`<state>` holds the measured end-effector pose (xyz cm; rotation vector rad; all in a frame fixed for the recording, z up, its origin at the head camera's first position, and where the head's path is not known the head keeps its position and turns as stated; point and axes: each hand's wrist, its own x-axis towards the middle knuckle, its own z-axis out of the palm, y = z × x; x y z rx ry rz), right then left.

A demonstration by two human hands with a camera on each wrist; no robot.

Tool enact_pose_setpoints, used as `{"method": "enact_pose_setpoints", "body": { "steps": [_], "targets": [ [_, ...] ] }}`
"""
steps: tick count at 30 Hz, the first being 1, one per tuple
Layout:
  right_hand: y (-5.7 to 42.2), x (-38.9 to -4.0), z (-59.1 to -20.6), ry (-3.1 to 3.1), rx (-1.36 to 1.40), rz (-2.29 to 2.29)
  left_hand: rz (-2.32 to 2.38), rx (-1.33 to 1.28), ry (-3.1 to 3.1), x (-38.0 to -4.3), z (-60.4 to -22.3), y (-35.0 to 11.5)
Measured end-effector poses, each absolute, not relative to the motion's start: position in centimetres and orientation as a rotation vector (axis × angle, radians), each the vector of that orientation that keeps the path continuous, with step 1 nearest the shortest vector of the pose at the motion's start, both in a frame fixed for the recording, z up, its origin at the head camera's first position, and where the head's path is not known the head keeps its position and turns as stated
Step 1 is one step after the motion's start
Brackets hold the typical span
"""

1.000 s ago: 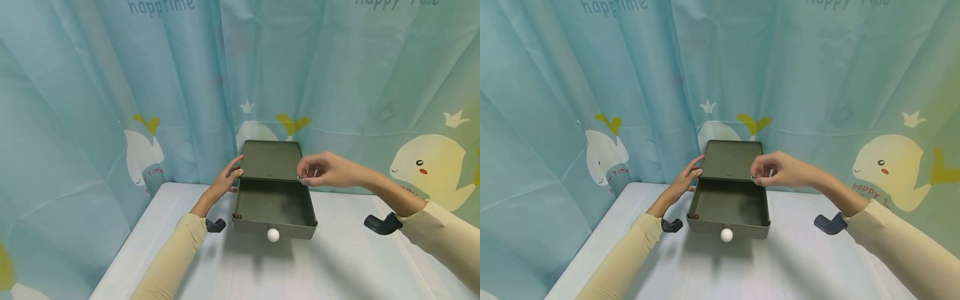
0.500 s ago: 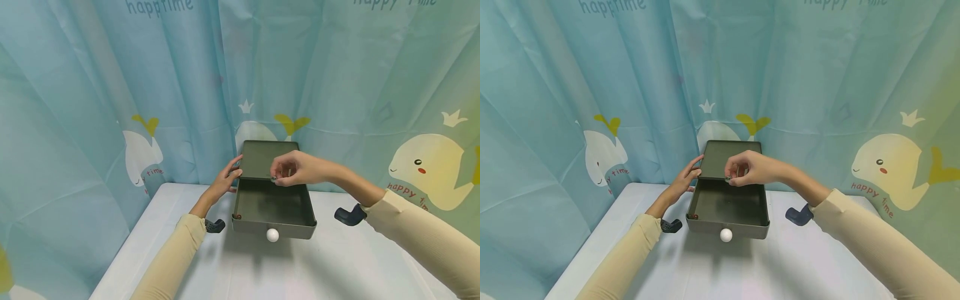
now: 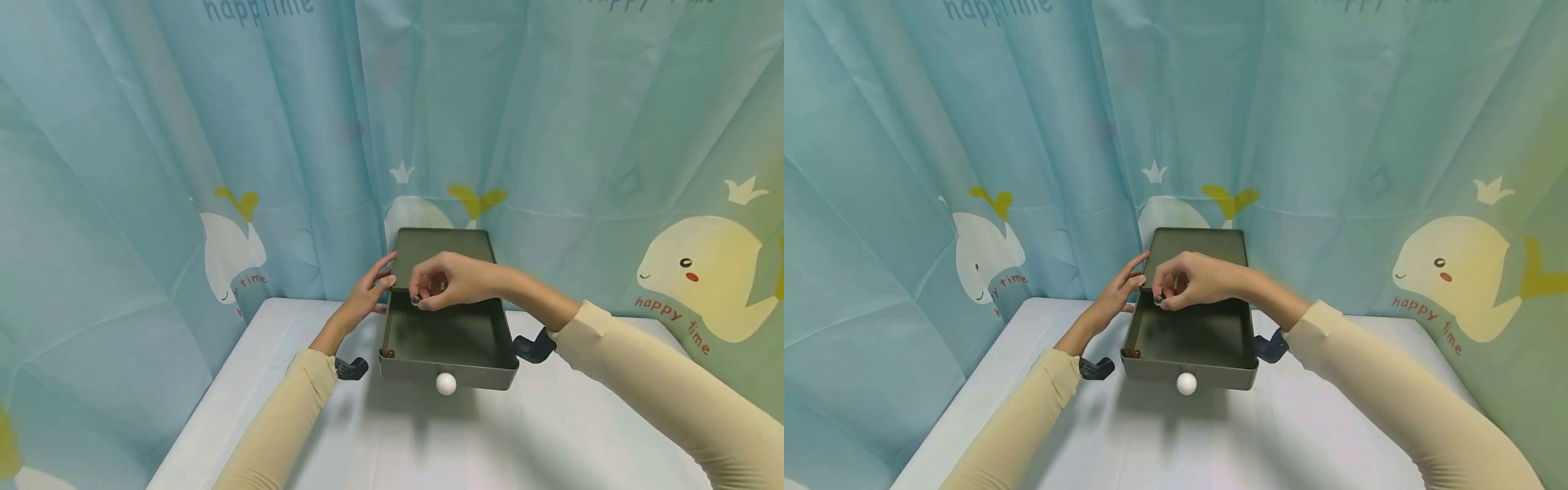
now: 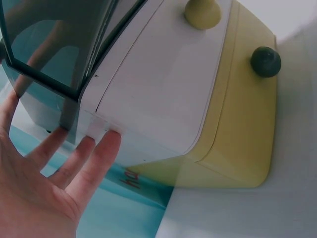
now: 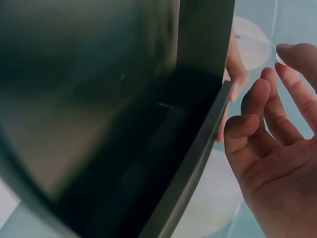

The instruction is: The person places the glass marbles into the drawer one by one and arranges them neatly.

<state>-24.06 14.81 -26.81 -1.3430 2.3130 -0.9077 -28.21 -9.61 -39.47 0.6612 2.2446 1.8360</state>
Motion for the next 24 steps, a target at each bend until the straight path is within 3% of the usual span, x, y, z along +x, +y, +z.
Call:
{"method": "enact_pose_setpoints", "body": {
  "steps": [24],
  "targets": [
    [13.0, -24.2, -28.1, 2.232, -1.372, -0.913, 1.817, 0.648, 2.196, -28.0, -38.6, -9.7]
  ]
}}
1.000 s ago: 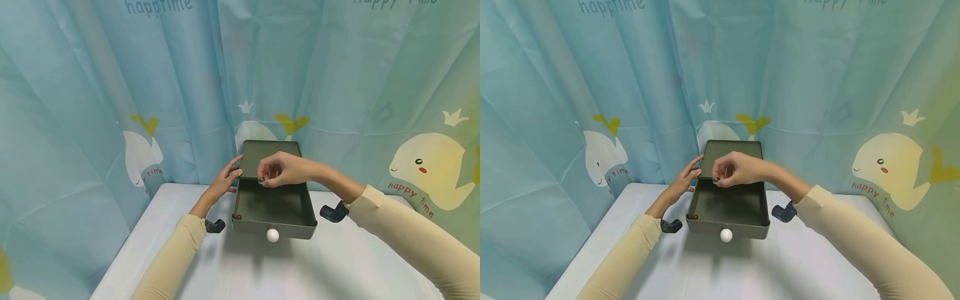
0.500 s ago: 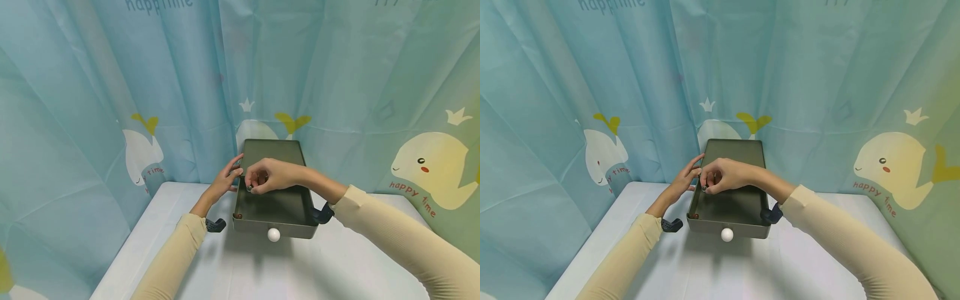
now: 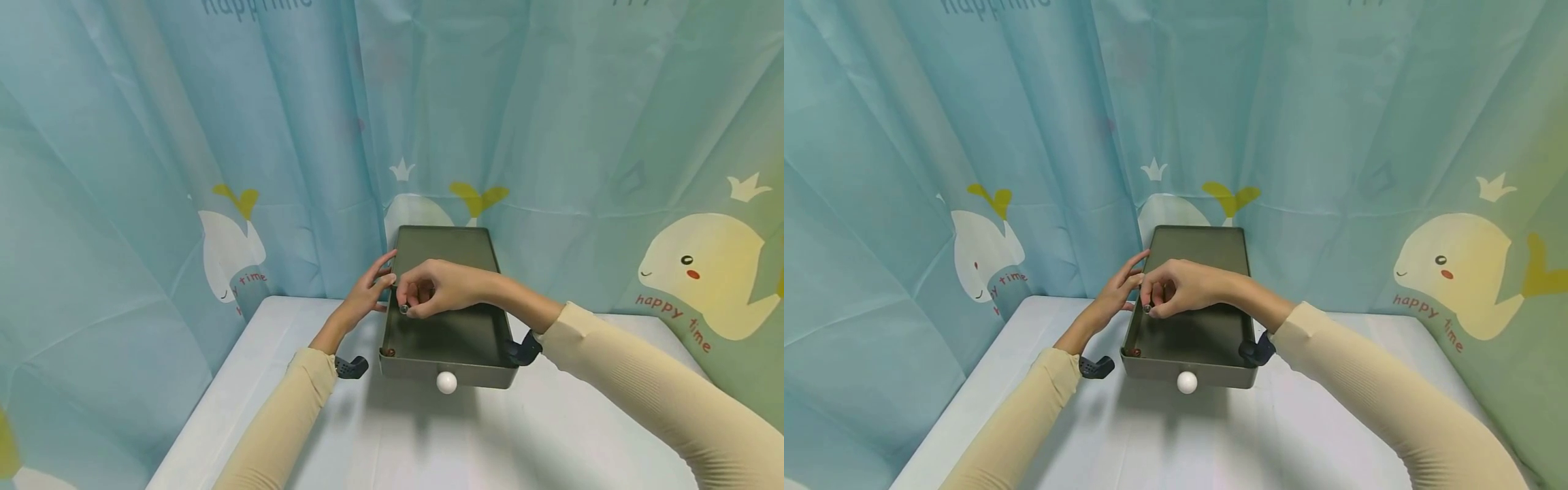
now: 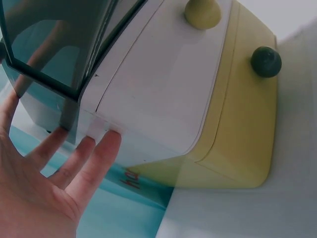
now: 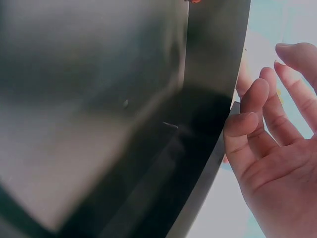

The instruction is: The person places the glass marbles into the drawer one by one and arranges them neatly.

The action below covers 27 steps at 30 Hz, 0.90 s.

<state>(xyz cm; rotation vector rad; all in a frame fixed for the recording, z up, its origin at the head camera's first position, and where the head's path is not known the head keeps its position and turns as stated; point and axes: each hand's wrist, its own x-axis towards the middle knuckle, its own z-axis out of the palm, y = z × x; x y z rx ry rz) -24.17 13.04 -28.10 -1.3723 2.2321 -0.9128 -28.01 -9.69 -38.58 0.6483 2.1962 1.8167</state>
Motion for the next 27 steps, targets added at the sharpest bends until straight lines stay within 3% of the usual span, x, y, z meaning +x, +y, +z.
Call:
{"method": "enact_pose_setpoints", "body": {
  "steps": [27],
  "targets": [
    [13.5, -23.69, -28.1, 2.293, -1.34, -0.868, 1.827, 0.66, 2.258, -28.47, -39.66, -9.61]
  ]
}}
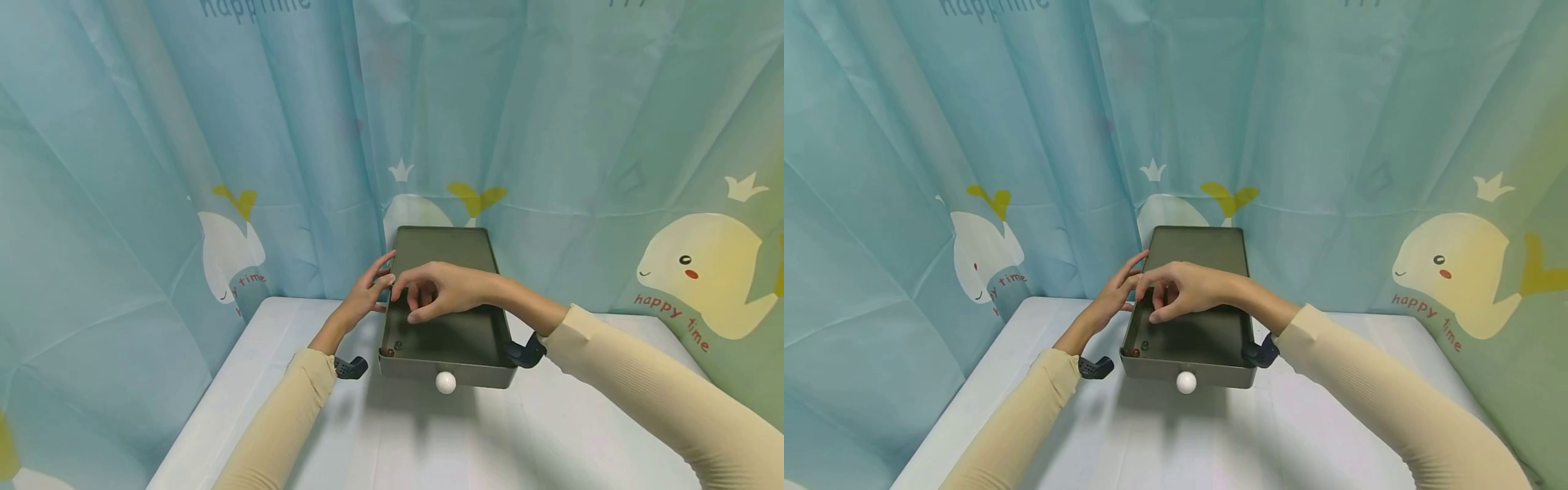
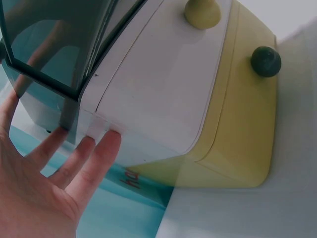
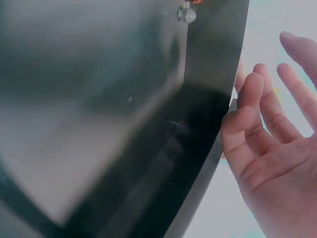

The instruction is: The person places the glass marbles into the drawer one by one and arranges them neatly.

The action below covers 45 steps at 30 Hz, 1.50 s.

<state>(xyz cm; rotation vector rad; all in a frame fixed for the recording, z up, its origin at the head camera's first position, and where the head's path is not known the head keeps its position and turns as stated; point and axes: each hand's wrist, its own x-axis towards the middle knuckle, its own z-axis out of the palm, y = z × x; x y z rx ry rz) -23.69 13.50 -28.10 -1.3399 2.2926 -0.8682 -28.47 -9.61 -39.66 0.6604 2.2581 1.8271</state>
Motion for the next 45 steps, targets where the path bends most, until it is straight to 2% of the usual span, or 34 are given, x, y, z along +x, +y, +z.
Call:
{"method": "enact_pose_setpoints", "body": {
  "steps": [13, 31, 45],
  "targets": [
    [15.0, -22.8, -27.8, 2.301, -1.338, -0.907, 1.825, 0.649, 2.272, -28.3, -39.5, -9.5],
    [19.4, -18.7, -27.0, 2.283, -1.29, -1.041, 1.829, 0.671, 2.262, -28.3, -39.6, -9.6],
    [22.2, -15.3, -26.8, 2.284, -1.421, -1.124, 1.831, 0.677, 2.25, -28.4, -39.6, -9.6]
  ]
}}
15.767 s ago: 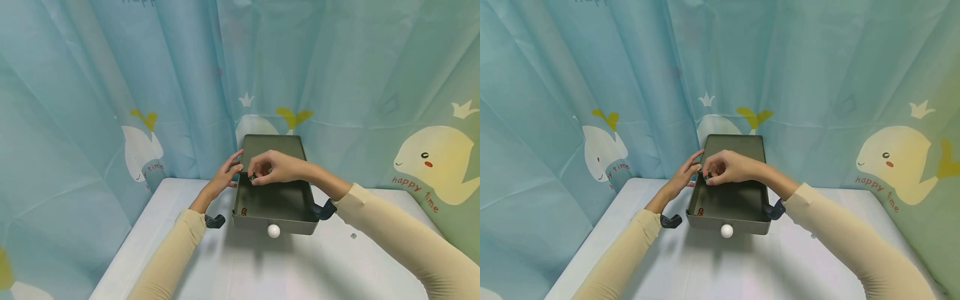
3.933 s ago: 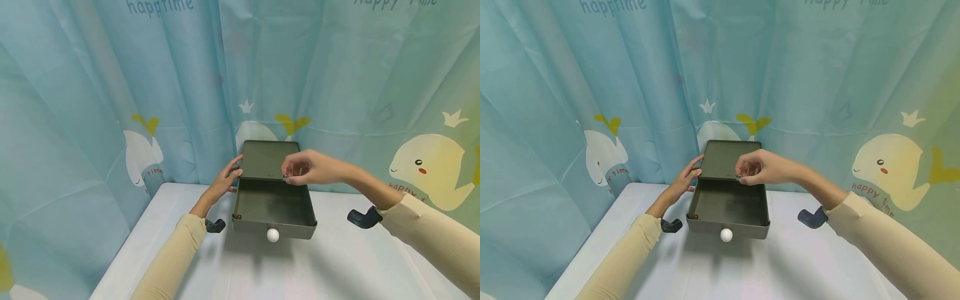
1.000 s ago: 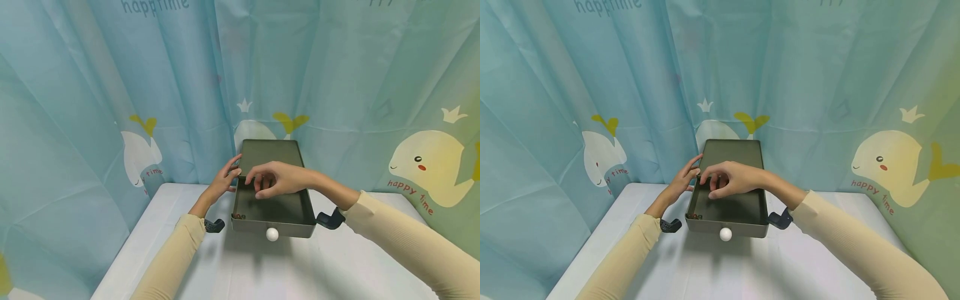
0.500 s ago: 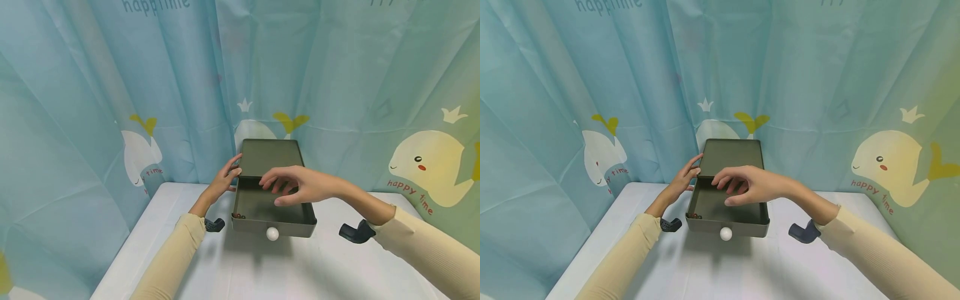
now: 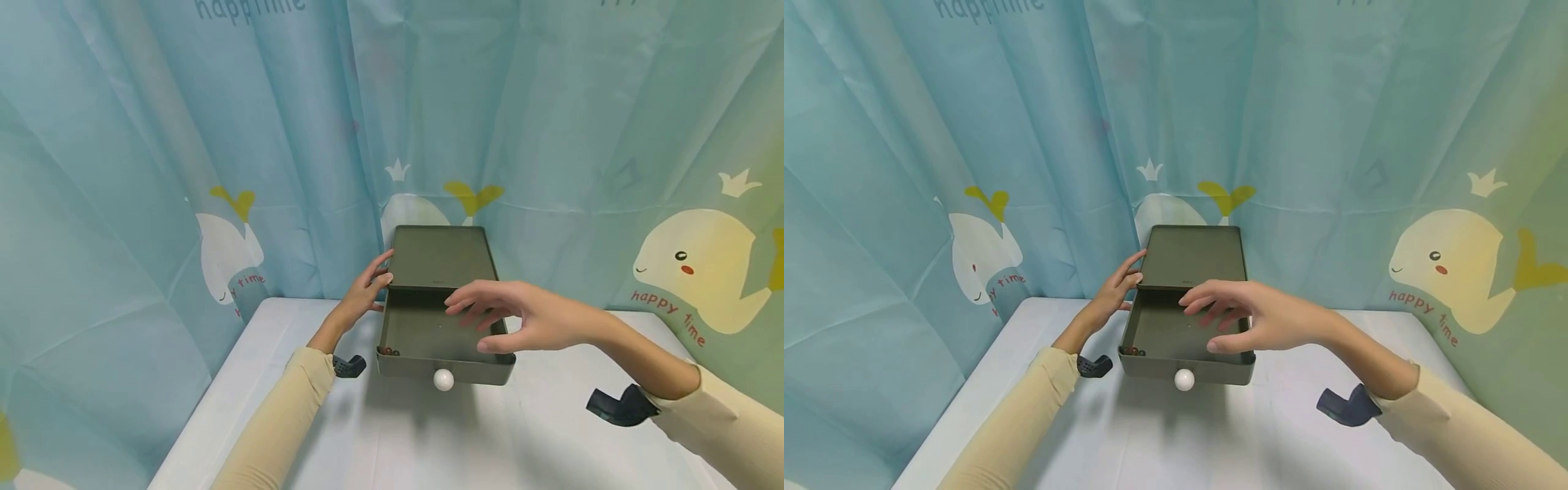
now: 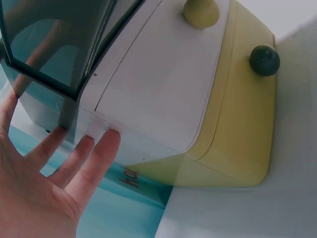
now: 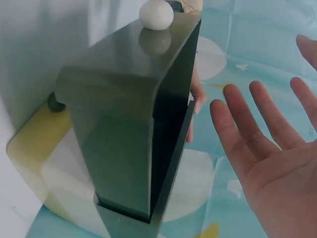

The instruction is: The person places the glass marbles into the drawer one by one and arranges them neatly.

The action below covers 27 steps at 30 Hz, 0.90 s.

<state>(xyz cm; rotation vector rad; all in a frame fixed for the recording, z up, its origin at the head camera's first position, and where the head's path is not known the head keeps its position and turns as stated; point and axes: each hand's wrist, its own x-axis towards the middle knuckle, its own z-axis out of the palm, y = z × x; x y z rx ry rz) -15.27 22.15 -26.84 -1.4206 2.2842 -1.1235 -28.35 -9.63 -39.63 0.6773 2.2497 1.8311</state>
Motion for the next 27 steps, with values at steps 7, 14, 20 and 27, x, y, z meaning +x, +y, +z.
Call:
{"method": "enact_pose_setpoints", "body": {
  "steps": [7, 14, 20, 27],
  "targets": [
    [23.3, -13.6, -27.3, 2.246, -1.381, -1.217, 1.826, 0.69, 2.239, -28.0, -39.1, -9.6],
    [23.9, -12.4, -28.4, 2.186, -1.379, -1.282, 1.818, 0.678, 2.222, -28.4, -39.2, -9.7],
    [24.2, -11.8, -29.6, 2.104, -1.409, -1.301, 1.826, 0.678, 2.235, -28.5, -39.6, -9.7],
    [24.2, -11.4, -30.6, 2.021, -1.458, -1.325, 1.837, 0.674, 2.252, -28.2, -39.5, -9.6]
  ]
}}
